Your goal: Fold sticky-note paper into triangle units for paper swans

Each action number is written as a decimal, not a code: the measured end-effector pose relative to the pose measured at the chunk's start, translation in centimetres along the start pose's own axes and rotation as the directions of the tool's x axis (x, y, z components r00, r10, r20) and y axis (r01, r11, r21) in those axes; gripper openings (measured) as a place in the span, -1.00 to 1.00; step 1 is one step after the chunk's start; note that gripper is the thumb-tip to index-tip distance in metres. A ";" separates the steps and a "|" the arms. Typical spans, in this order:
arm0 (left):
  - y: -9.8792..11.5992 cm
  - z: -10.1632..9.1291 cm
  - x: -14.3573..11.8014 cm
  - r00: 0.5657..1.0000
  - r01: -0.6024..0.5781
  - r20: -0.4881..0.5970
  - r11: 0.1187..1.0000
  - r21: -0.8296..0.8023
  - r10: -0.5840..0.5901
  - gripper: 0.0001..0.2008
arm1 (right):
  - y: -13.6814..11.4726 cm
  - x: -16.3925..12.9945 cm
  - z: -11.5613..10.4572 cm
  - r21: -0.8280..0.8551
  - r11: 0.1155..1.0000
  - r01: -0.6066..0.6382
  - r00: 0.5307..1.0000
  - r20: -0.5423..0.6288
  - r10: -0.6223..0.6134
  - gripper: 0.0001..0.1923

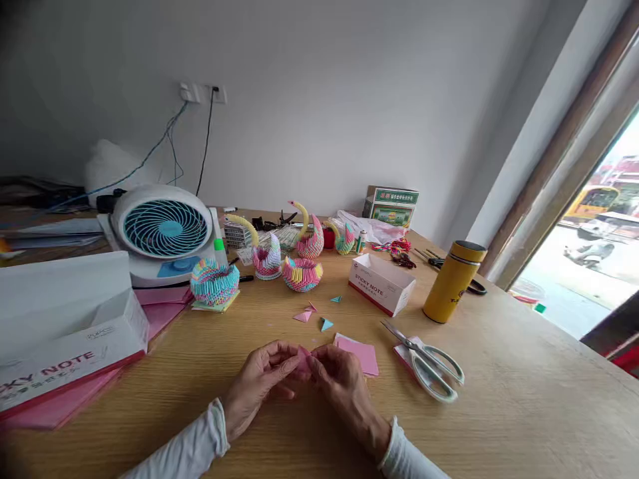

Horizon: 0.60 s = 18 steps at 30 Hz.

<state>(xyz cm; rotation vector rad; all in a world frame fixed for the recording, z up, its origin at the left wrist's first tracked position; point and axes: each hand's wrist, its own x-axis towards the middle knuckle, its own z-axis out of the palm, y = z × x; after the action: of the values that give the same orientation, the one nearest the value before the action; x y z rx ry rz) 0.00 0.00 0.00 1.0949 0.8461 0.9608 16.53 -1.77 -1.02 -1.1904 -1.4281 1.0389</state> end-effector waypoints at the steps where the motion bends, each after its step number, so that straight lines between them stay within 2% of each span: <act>1: 0.1 0.0 0.0 1.000 0.003 0.008 1.000 0.008 -0.003 -0.73 | 0.1 0.0 0.0 0.036 0.999 -0.015 1.000 0.015 0.015 -0.58; 6: 0.2 -0.2 0.1 0.999 0.018 0.038 0.998 0.055 -0.021 -0.71 | 0.1 0.1 0.0 0.167 0.982 -0.089 0.992 0.107 0.072 -0.59; 11: 0.3 -0.3 0.2 0.999 0.005 0.041 0.998 0.062 -0.008 -0.67 | -0.5 0.1 -0.2 0.219 0.968 -0.122 0.979 0.184 0.082 -0.59; 18: 0.6 -0.2 0.2 0.998 0.010 0.059 0.997 0.072 -0.014 -0.64 | -0.4 0.0 0.0 0.208 0.971 -0.120 0.985 0.150 0.090 -0.56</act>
<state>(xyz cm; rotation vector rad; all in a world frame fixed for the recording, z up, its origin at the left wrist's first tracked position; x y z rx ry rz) -0.25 0.36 0.47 1.1734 0.8429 0.8894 16.45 -1.80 -0.62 -1.0609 -1.3291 1.3386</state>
